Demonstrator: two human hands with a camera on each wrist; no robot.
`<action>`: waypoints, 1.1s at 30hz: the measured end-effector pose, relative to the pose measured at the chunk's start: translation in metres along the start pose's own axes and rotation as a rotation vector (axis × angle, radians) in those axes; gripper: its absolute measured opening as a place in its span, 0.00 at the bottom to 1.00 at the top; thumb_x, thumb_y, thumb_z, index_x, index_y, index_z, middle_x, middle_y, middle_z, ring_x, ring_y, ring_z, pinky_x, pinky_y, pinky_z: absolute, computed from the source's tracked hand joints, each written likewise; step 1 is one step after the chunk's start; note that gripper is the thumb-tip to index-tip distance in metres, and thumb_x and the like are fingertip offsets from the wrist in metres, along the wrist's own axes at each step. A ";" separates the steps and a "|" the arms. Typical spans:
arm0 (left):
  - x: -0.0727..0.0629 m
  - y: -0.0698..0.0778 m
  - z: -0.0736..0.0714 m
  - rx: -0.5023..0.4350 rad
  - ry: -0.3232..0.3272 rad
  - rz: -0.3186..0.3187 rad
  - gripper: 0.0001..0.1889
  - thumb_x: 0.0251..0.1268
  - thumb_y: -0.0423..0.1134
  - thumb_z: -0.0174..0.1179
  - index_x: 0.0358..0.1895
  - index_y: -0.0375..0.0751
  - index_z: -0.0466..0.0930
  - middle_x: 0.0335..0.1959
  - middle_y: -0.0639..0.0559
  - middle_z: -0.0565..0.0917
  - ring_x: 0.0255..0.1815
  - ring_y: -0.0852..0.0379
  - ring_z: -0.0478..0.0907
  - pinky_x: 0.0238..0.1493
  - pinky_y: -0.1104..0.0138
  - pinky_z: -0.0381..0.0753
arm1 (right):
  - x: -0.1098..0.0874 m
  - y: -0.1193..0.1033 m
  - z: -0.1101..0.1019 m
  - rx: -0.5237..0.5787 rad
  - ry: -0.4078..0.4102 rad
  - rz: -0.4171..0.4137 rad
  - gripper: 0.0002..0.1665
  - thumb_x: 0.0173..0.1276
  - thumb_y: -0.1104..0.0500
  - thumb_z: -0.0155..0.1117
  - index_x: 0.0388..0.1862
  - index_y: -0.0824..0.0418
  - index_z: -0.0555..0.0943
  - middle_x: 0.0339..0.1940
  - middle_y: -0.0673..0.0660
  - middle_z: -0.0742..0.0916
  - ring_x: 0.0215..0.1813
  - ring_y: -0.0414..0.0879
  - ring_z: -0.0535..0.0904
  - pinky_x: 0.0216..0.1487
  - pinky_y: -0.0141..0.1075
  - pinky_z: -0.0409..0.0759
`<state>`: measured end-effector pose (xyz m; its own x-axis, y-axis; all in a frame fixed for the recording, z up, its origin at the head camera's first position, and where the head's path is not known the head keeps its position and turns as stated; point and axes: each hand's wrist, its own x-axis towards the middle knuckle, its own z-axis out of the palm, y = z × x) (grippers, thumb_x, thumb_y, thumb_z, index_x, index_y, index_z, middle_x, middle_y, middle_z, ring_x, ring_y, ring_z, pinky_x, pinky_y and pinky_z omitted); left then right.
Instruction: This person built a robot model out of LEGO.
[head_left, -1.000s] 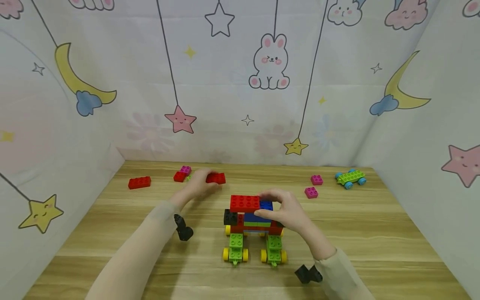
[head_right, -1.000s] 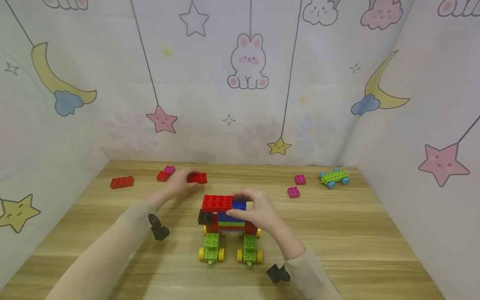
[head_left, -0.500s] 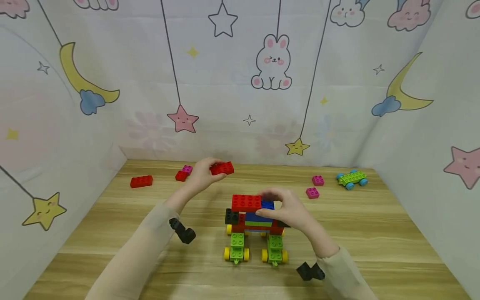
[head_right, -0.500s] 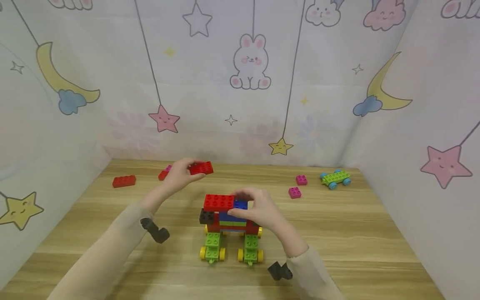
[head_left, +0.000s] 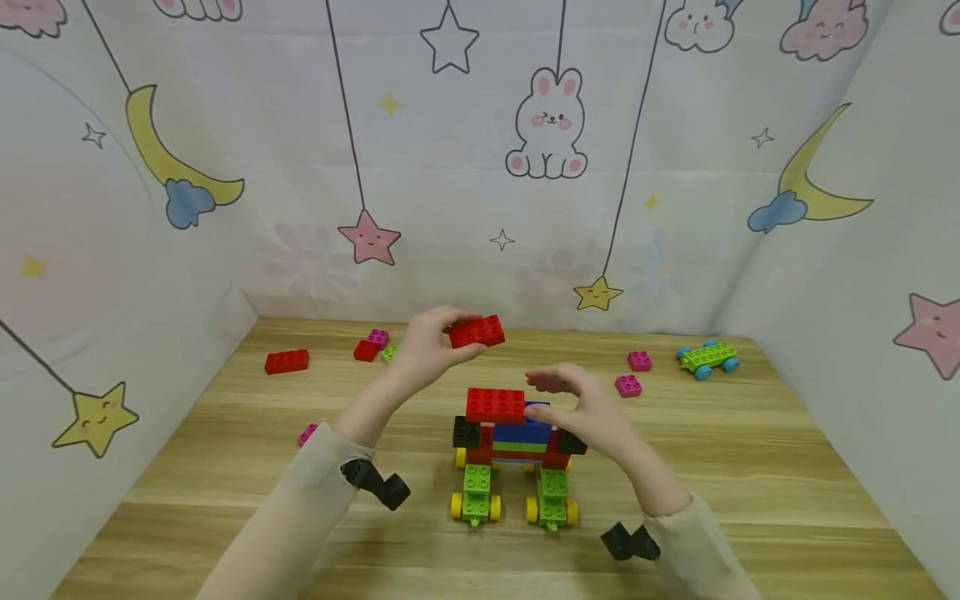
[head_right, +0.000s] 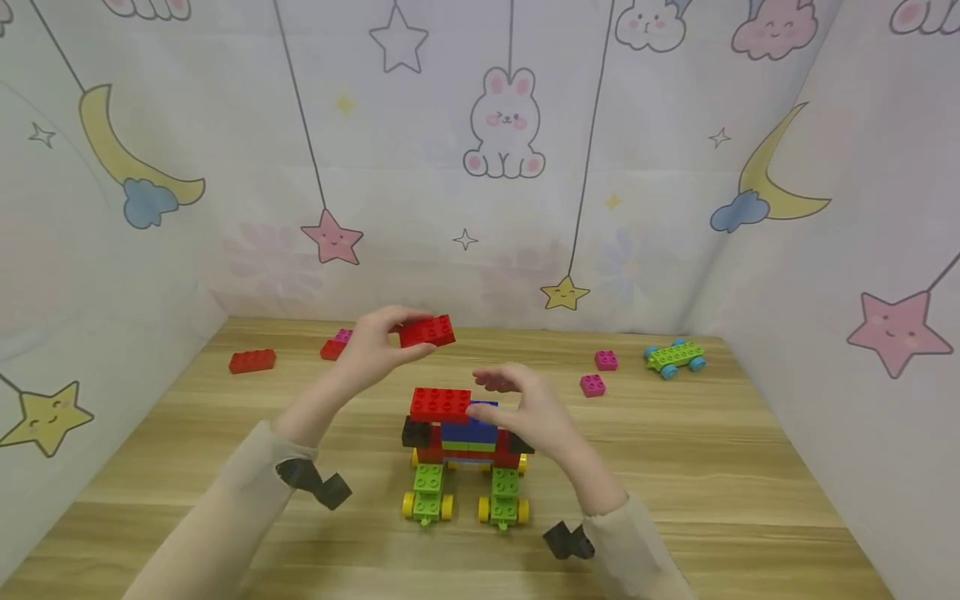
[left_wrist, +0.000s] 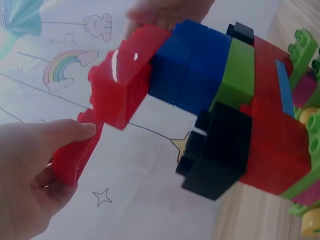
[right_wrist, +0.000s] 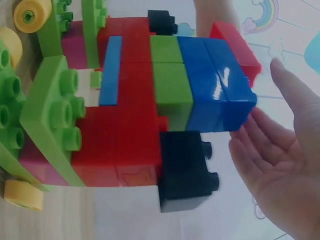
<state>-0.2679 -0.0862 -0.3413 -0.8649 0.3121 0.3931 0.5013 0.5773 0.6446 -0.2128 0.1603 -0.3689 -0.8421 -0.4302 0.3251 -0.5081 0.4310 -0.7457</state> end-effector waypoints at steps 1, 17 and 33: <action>-0.001 0.004 0.001 -0.004 -0.002 0.013 0.22 0.60 0.39 0.69 0.57 0.35 0.80 0.53 0.41 0.83 0.50 0.46 0.79 0.50 0.56 0.82 | 0.000 -0.001 -0.001 -0.009 0.029 -0.008 0.25 0.63 0.61 0.71 0.58 0.64 0.79 0.55 0.61 0.85 0.56 0.56 0.81 0.59 0.54 0.78; -0.021 0.051 0.024 -0.129 -0.106 0.095 0.24 0.57 0.37 0.71 0.58 0.37 0.80 0.52 0.45 0.85 0.47 0.51 0.80 0.46 0.61 0.83 | -0.007 -0.008 -0.020 -0.013 0.240 -0.152 0.26 0.59 0.71 0.70 0.58 0.70 0.78 0.55 0.65 0.84 0.55 0.46 0.81 0.58 0.20 0.73; -0.028 0.062 0.036 -0.145 -0.213 0.159 0.26 0.56 0.37 0.71 0.59 0.36 0.79 0.51 0.45 0.85 0.45 0.52 0.80 0.41 0.75 0.81 | -0.017 -0.002 -0.022 -0.069 0.118 -0.091 0.21 0.62 0.66 0.70 0.55 0.66 0.80 0.50 0.59 0.87 0.50 0.47 0.84 0.58 0.33 0.79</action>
<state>-0.2137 -0.0315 -0.3360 -0.7534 0.5500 0.3603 0.6163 0.3998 0.6785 -0.2017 0.1848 -0.3602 -0.8053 -0.3756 0.4588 -0.5912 0.4495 -0.6697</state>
